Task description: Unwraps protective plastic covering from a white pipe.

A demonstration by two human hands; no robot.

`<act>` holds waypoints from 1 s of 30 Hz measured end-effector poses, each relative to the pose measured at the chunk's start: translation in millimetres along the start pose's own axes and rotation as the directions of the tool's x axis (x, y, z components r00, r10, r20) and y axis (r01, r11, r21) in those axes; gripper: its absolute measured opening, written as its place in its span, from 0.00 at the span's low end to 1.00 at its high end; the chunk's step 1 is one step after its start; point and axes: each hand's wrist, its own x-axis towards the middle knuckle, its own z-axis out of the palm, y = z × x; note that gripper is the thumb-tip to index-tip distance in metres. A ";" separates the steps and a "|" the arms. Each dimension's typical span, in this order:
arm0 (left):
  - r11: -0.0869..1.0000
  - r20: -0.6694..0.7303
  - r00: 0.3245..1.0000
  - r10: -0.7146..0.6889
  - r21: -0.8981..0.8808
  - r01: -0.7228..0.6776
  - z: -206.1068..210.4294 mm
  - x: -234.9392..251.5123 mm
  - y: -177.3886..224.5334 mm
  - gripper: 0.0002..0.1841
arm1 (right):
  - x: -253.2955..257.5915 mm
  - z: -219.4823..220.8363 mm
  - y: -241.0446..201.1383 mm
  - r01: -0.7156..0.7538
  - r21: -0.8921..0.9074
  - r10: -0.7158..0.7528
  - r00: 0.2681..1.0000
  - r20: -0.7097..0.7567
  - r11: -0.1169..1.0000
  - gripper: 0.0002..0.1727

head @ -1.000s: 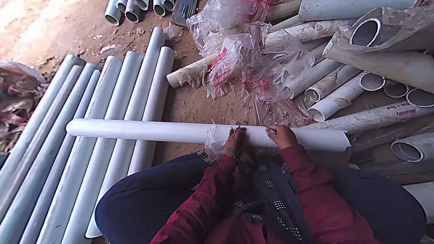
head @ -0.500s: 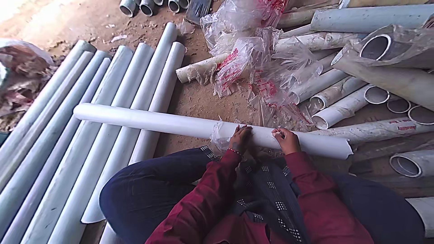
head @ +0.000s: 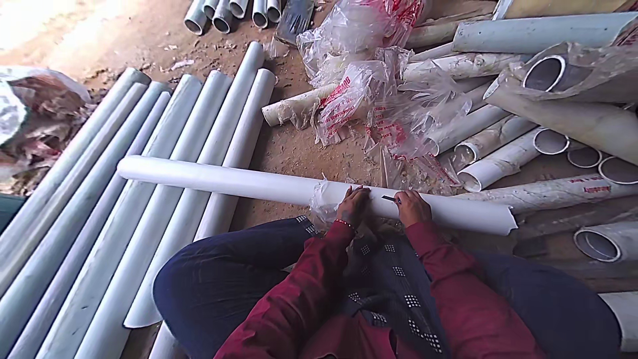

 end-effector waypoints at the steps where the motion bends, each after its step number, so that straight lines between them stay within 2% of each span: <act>1: 1.000 0.019 1.000 -0.014 -0.001 0.014 -2.0 0.3 1.4 0.14 | 0.5 -6.6 -2.0 -0.039 0.059 0.033 0.995 0.098 0.998 0.16; 2: 0.999 0.044 0.998 -0.033 -0.004 0.033 -4.4 1.2 3.0 0.14 | 0.9 -11.6 -1.4 -0.068 0.144 0.044 0.986 0.159 0.987 0.17; 3: 0.999 0.056 0.998 -0.040 -0.006 0.040 -5.7 2.1 3.4 0.14 | 0.7 -14.5 0.8 -0.100 0.230 0.064 0.985 0.159 0.968 0.18; 5: 0.999 0.065 0.997 -0.041 -0.001 0.041 -5.9 2.9 4.0 0.14 | 0.9 -20.2 7.4 -0.187 0.324 0.170 0.982 0.079 0.927 0.19; 7: 0.999 0.060 0.998 -0.035 0.006 0.034 -5.7 2.6 3.1 0.14 | 2.5 -24.3 15.6 -0.263 0.304 0.255 0.965 0.068 0.916 0.25; 9: 0.999 0.061 0.998 -0.032 0.016 0.031 -5.7 3.5 3.3 0.15 | 0.8 -28.4 18.1 -0.330 0.262 0.306 0.943 0.130 0.907 0.28; 14: 0.996 0.119 0.989 -0.084 0.039 0.080 -10.5 7.9 7.5 0.16 | -3.7 -32.8 5.6 -0.381 0.052 0.353 0.893 0.281 0.923 0.24; 18: 0.993 0.153 0.982 -0.109 0.056 0.101 -12.1 10.6 9.5 0.16 | -7.5 -31.3 -9.1 -0.422 -0.044 0.410 0.843 0.349 0.906 0.28; 23: 0.994 0.141 0.985 -0.103 0.052 0.097 -12.3 10.4 9.0 0.16 | -8.4 -21.3 -6.6 -0.405 0.098 0.359 0.881 0.310 0.909 0.23; 27: 0.997 0.104 0.992 -0.068 0.043 0.064 -8.5 7.7 5.7 0.16 | -8.7 -11.9 -6.4 -0.434 0.188 0.390 0.892 0.231 0.881 0.22; 30: 0.997 0.105 0.992 -0.068 0.051 0.063 -8.3 7.3 4.2 0.16 | -9.0 -11.0 -11.0 -0.440 0.136 0.405 0.887 0.224 0.888 0.22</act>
